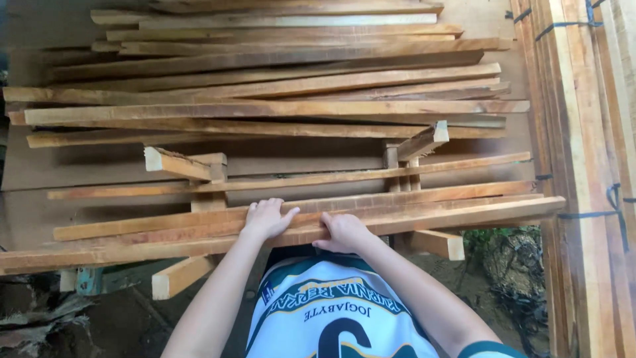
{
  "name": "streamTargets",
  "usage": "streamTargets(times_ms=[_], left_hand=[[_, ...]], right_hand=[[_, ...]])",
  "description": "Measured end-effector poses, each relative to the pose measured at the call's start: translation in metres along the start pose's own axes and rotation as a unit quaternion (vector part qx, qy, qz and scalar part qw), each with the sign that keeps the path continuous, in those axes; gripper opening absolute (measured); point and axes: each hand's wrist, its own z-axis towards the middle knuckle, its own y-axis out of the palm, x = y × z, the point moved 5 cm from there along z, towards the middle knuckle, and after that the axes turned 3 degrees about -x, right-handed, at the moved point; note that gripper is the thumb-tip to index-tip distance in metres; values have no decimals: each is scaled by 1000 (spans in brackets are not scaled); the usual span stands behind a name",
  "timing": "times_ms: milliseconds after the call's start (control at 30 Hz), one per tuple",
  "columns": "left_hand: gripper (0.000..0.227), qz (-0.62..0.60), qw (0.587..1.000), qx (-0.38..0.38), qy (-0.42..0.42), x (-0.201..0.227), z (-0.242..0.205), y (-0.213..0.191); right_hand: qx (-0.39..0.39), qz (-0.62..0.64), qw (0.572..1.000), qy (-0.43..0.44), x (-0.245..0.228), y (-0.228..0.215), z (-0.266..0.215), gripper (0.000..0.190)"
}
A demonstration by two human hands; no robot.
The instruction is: The person is organizing and arranging long wooden planks on a stand in a workshop.
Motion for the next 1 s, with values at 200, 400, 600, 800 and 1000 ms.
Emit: streamTargets(times_ms=[200,400,600,800,1000], left_hand=[[80,12,1000,-22,4,4,-3,-2],[83,25,999,-39,19,7,-11,-10],[85,23,999,-32,36,4,-10,-5],[86,18,998,-17,49,2,-12,-2],[83,3,999,-11,53,1,-16,-3]], right_hand=[[40,-17,999,-2,4,8,-2,47],[209,-76,975,-14,-19,4,-22,50],[296,-62,951,-60,-37,0,-26,50],[283,-109,952,-46,-25,18,-11,56],[295,-146,943,-48,-22,27,-5,56]])
